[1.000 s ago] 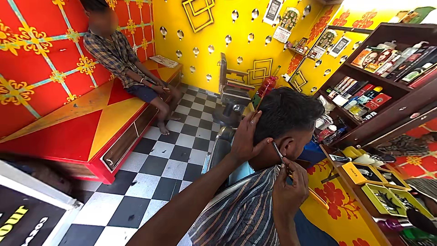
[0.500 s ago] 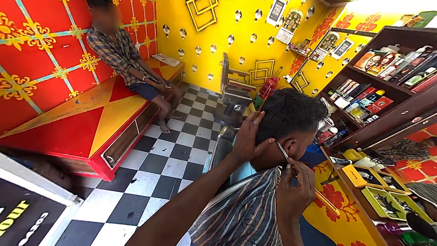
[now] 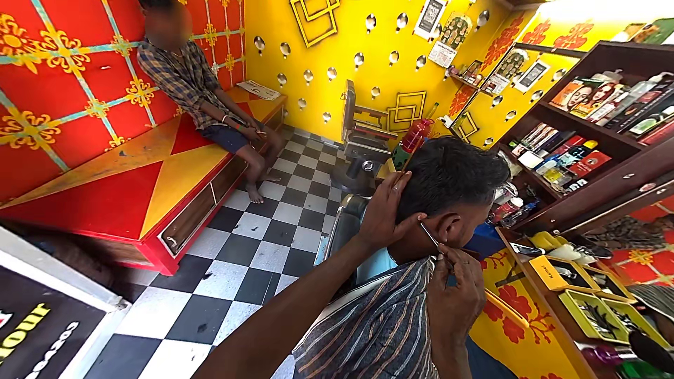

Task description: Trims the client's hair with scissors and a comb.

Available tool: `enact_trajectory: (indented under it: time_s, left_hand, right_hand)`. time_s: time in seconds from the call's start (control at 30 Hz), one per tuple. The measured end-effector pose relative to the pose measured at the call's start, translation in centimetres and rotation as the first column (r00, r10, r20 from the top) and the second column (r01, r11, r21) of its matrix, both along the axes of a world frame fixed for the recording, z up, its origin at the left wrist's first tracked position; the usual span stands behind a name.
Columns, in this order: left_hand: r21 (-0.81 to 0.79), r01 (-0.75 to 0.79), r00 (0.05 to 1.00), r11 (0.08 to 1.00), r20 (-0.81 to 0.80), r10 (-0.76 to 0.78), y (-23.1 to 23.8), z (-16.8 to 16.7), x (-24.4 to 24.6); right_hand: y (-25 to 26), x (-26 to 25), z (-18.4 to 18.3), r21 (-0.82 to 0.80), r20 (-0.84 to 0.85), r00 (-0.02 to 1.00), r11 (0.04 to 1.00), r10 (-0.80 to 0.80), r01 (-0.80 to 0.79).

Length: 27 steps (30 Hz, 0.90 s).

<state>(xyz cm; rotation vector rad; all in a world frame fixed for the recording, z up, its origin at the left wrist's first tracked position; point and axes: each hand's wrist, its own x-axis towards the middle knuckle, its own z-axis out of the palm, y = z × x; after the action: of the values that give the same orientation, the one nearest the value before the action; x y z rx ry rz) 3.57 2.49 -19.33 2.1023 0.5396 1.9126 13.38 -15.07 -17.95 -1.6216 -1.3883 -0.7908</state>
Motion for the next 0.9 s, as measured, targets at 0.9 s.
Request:
enact_trajectory:
  time_s: [0.9]
  left_hand:
    - [0.003,0.022,1.0,1.0,-0.017,-0.022,0.3,-0.16,-0.2]
  right_hand:
    - [-0.1,0.08,0.05,-0.097,0.047,0.999,0.995,0.013,-0.009]
